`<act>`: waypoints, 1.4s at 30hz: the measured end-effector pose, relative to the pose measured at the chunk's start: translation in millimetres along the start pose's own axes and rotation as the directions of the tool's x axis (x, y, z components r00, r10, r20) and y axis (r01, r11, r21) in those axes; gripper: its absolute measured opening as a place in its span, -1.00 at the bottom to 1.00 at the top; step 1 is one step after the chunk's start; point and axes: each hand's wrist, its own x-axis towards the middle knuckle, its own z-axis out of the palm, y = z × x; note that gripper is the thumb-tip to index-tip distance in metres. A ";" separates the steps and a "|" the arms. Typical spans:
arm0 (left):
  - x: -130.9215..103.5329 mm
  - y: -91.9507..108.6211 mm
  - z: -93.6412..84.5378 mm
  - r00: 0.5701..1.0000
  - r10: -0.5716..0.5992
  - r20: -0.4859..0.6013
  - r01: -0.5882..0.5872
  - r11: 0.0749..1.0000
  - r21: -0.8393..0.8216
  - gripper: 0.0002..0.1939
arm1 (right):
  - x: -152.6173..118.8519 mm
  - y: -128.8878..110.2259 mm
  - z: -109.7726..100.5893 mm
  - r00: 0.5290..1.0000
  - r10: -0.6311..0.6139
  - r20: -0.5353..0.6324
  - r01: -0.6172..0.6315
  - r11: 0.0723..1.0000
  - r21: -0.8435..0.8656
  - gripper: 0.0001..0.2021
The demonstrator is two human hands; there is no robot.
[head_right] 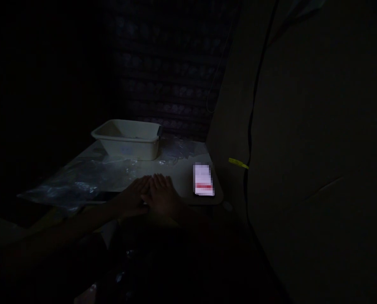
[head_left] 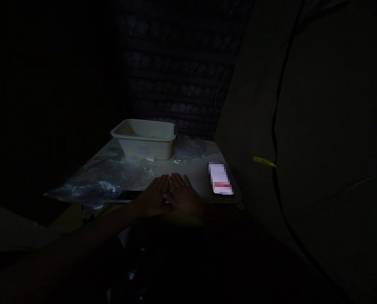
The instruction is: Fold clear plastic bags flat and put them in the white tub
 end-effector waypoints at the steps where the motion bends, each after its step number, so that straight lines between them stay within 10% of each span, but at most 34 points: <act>1: -0.5 0.1 0.7 1.000 -0.010 0.009 0.010 1.000 0.015 -0.18 | -1.5 -0.1 1.8 1.000 -0.002 0.021 0.002 1.000 -0.007 -0.42; 18: -2.9 -0.6 -1.9 1.000 -0.011 0.009 0.010 0.996 0.094 -0.29 | -3.3 11.9 -1.4 0.992 -0.042 0.115 0.039 0.999 0.026 -0.40; 25: -12.2 0.7 -18.6 0.993 0.110 -0.049 -0.103 0.986 0.128 -0.65 | -5.9 27.1 -15.6 0.984 -0.125 0.126 0.106 0.983 0.149 -0.33; 31: -19.0 -4.0 -32.6 0.990 -0.028 -0.138 0.006 0.987 -0.158 -0.73 | -11.6 30.2 -11.0 0.988 -0.142 0.058 0.123 0.959 0.254 -0.33; 34: -13.6 -13.3 -35.8 0.940 -0.283 -0.192 0.121 0.800 -0.588 -0.72 | -4.5 30.4 -9.1 0.995 0.092 0.022 -0.087 0.800 0.593 -0.55; 37: -4.4 -19.8 -38.1 0.828 -0.550 -0.113 0.119 0.370 -0.922 -0.75 | 6.9 24.2 -14.3 0.948 0.293 0.126 -0.230 0.357 0.905 -0.73; 42: 8.1 -13.6 -43.6 0.715 -0.697 0.055 -0.043 -0.122 -0.992 -0.77 | 23.6 5.6 -23.2 0.909 0.367 0.198 -0.174 -0.098 0.980 -0.83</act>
